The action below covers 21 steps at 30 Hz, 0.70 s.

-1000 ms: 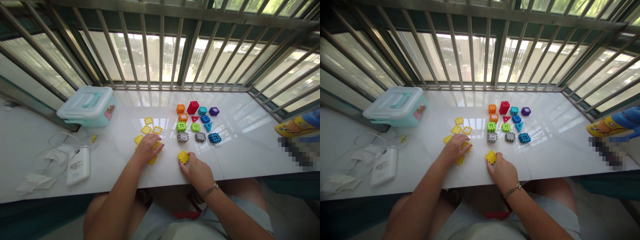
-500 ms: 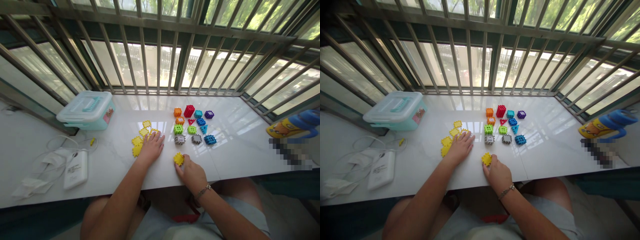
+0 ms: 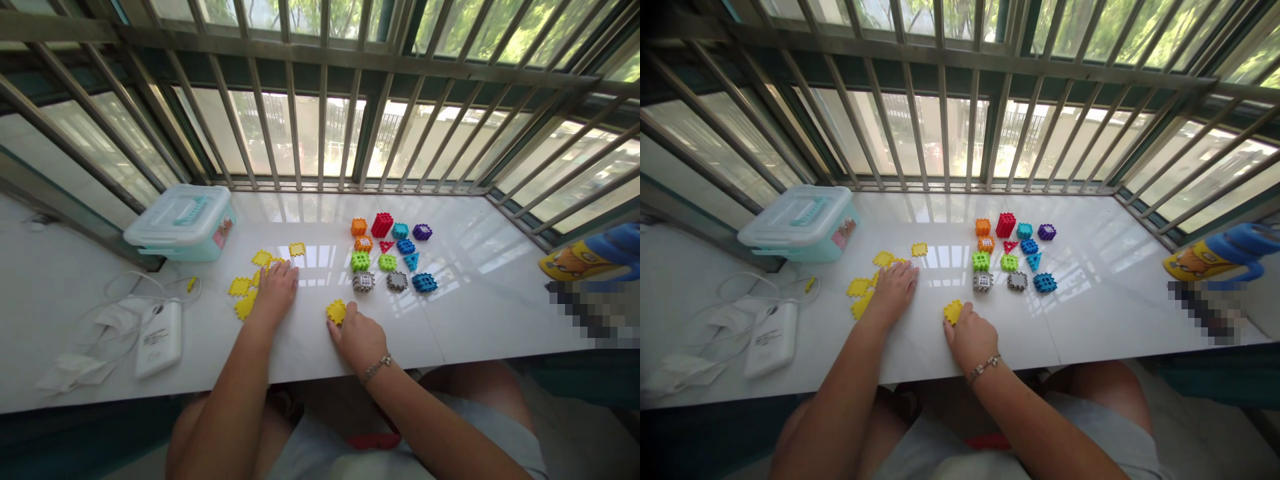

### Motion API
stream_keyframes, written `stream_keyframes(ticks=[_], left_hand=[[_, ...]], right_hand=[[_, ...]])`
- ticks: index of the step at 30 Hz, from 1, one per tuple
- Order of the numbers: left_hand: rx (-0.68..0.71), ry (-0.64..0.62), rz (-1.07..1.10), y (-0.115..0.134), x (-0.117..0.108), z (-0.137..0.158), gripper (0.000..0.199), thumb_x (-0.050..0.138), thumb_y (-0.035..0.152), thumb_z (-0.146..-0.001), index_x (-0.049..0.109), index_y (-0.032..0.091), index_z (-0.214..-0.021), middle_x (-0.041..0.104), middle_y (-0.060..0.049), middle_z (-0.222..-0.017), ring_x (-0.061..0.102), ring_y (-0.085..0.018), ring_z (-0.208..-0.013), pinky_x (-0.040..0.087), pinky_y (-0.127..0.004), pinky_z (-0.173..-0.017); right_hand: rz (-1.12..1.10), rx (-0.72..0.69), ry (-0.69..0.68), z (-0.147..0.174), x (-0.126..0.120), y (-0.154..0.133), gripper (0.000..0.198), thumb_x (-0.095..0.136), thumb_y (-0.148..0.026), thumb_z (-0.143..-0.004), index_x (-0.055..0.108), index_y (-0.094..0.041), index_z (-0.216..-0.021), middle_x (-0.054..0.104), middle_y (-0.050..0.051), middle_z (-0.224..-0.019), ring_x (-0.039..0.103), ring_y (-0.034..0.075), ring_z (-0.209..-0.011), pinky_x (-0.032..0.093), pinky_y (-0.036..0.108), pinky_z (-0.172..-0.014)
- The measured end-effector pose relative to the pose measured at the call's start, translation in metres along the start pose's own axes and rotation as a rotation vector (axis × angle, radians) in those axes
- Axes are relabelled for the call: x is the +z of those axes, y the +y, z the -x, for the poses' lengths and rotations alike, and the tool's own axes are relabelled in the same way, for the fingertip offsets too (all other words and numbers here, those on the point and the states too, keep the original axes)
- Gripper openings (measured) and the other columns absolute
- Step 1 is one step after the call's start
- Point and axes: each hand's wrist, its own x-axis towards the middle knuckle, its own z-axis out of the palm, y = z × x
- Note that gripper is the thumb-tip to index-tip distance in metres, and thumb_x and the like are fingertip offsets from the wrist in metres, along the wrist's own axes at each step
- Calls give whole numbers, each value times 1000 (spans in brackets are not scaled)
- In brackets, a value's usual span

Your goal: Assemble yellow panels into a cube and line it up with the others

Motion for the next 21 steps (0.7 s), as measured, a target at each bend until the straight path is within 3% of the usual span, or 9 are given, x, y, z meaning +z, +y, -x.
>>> stream_keyframes(ticks=[4,7,10,13,17,21], left_hand=[[151,51,152,23,-9,3,38,50,30,-108,73,19,-136,67,-17,-148,56,-35,-142,34,-60,-130],[192,-11,282,48,-16,21,39,55,39,-108,71,20,-138,70,-16,-138,61,-34,-132,45,-50,-120],[160,-128,343,72,-19,48,70,78,58,-93,62,22,-151,65,-19,-146,57,-41,-135,44,-54,-119],[101,-194,306,90,-16,62,84,92,52,-81,58,23,-153,64,-20,-144,57,-44,-133,45,-53,-114],[98,-247,215,100,-9,56,68,89,40,-85,62,21,-145,65,-19,-139,58,-42,-129,48,-51,-108],[137,-231,195,99,-6,46,46,78,35,-93,66,21,-135,66,-16,-134,60,-38,-125,49,-50,-108]], right_hand=[[-10,-1,-61,2,-9,-1,59,59,-64,-106,54,-12,-134,80,18,-100,81,33,-92,54,34,-69],[10,-28,-54,9,-13,15,69,59,-67,-106,51,-11,-144,81,18,-102,82,34,-92,53,34,-68],[37,-34,38,17,-8,50,64,53,-64,-110,50,-15,-150,82,17,-104,82,30,-88,50,31,-67],[47,-13,136,21,5,100,50,50,-58,-112,57,-20,-144,82,13,-98,80,27,-81,44,29,-62],[24,7,245,25,29,161,44,48,-55,-111,66,-21,-133,80,8,-90,76,24,-72,38,30,-59],[-92,-25,363,28,45,185,41,45,-51,-111,74,-23,-115,76,5,-82,72,21,-71,39,30,-64]])
